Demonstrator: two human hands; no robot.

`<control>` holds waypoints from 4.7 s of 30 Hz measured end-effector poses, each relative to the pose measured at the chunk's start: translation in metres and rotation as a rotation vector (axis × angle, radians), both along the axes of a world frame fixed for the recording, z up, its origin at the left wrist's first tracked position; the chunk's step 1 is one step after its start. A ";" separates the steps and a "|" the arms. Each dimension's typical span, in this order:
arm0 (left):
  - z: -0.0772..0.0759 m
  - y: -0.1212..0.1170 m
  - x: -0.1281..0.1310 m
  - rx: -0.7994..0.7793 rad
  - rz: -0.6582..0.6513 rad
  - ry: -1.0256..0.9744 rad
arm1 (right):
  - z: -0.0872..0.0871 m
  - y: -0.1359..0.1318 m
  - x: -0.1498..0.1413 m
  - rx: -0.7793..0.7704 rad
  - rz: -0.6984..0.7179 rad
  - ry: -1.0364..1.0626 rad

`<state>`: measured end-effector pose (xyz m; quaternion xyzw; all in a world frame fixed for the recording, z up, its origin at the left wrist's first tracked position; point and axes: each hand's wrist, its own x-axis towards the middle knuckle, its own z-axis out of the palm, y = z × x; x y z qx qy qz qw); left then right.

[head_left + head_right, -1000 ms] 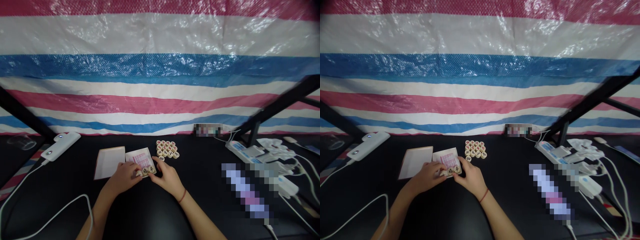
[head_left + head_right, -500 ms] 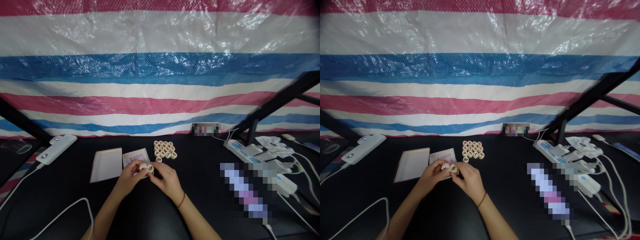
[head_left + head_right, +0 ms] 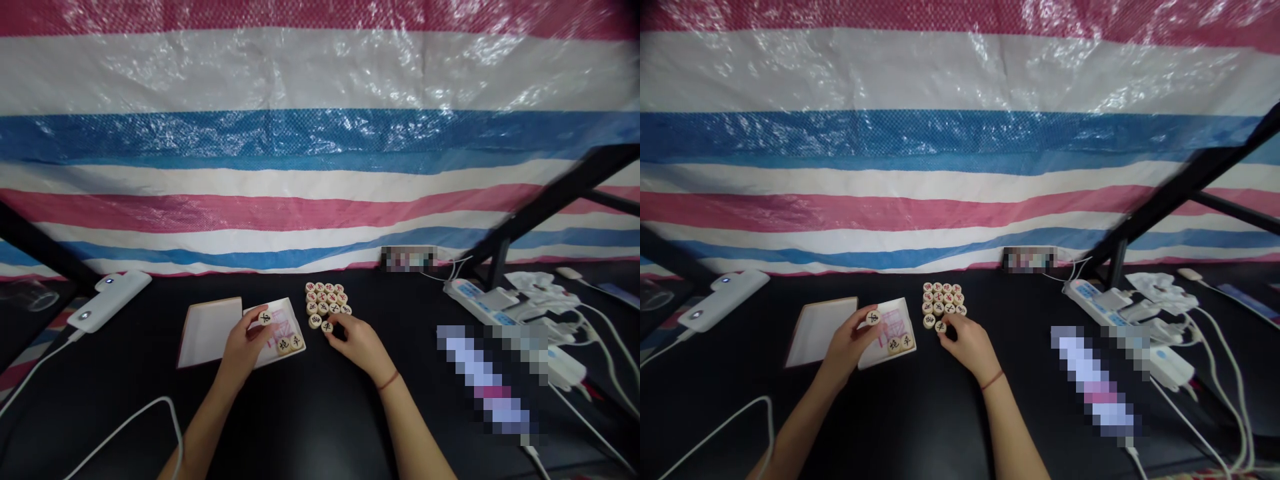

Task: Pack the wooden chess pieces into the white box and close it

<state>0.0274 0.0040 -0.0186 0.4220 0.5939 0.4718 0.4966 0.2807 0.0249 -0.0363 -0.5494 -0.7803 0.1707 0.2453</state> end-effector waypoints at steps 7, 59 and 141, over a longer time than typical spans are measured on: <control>0.002 -0.017 0.015 0.362 -0.300 0.541 | 0.014 -0.020 -0.030 0.115 0.083 0.330; -0.007 -0.011 0.000 0.462 -0.498 0.948 | 0.003 -0.027 -0.054 0.004 0.231 0.167; -0.009 -0.008 -0.001 0.380 -0.633 0.949 | 0.000 -0.006 0.001 0.051 -0.135 -0.050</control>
